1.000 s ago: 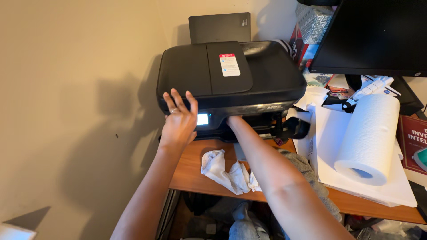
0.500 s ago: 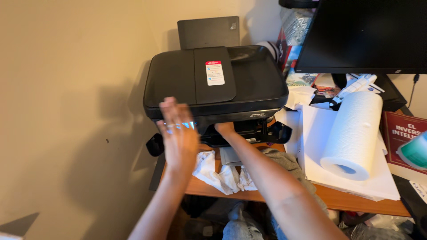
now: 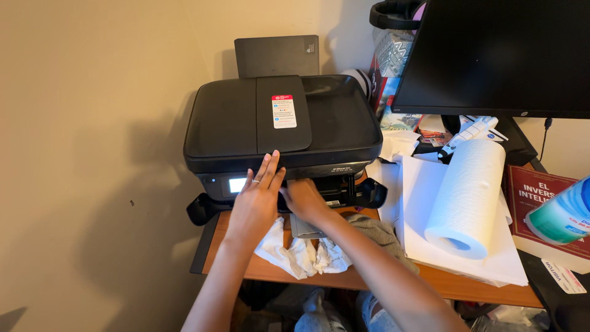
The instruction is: The person cleans the exterior and interior of a printer using a spray bottle and paper towels. They wipe the top and sides, open the front panel, remove an ink cartridge, wipe the interior, and then reinsert the cartridge before closing the panel.
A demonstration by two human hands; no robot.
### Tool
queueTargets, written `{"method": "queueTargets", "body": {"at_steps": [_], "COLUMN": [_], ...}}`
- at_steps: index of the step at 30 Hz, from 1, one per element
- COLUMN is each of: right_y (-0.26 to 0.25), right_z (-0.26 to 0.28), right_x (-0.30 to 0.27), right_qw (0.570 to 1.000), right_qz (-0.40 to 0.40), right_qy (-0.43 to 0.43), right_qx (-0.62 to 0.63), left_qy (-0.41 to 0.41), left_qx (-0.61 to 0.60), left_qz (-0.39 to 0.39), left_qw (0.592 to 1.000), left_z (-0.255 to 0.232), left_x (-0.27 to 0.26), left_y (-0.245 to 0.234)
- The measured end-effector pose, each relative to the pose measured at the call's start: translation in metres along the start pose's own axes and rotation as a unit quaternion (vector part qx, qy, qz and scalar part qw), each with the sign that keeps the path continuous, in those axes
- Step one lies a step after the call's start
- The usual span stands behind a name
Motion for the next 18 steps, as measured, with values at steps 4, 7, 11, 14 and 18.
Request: {"method": "queueTargets", "body": {"at_steps": [4,7,11,14,18], "right_y": [-0.073,-0.087,-0.103,-0.11,-0.119], "right_z": [0.034,0.006,-0.057,-0.068,-0.058], "right_x": [-0.103,-0.141,-0.145,-0.15,-0.156], "right_qw": [0.967,0.98,0.991,0.988,0.987], "right_qz": [-0.173,-0.11,-0.101,-0.145,-0.162], "right_qy": [-0.177,-0.149,0.008,0.013,0.013], "right_qx": [-0.058,-0.078,-0.089,-0.044,-0.013], "left_qy": [0.006,0.013,-0.024,-0.022,-0.128], "left_qx": [-0.002,-0.032,-0.098,-0.101,-0.111], "left_qz": [0.0,-0.044,-0.041,-0.057,0.013], "left_qw": [1.0,0.998,0.994,0.993,0.985], "left_z": [-0.009,-0.026,-0.031,-0.038,-0.029], "left_x": [-0.009,-0.024,-0.035,-0.038,-0.042], "left_y": [0.004,0.006,0.019,0.021,0.028]}}
Point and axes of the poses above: each hand's wrist, its own x-axis towards the middle knuckle, its own y-axis out of the palm, z = x × y, the point moved 9 cm from there along x, towards the middle knuckle, and after that the axes turned 13 degrees about y, right-handed, at the moved point
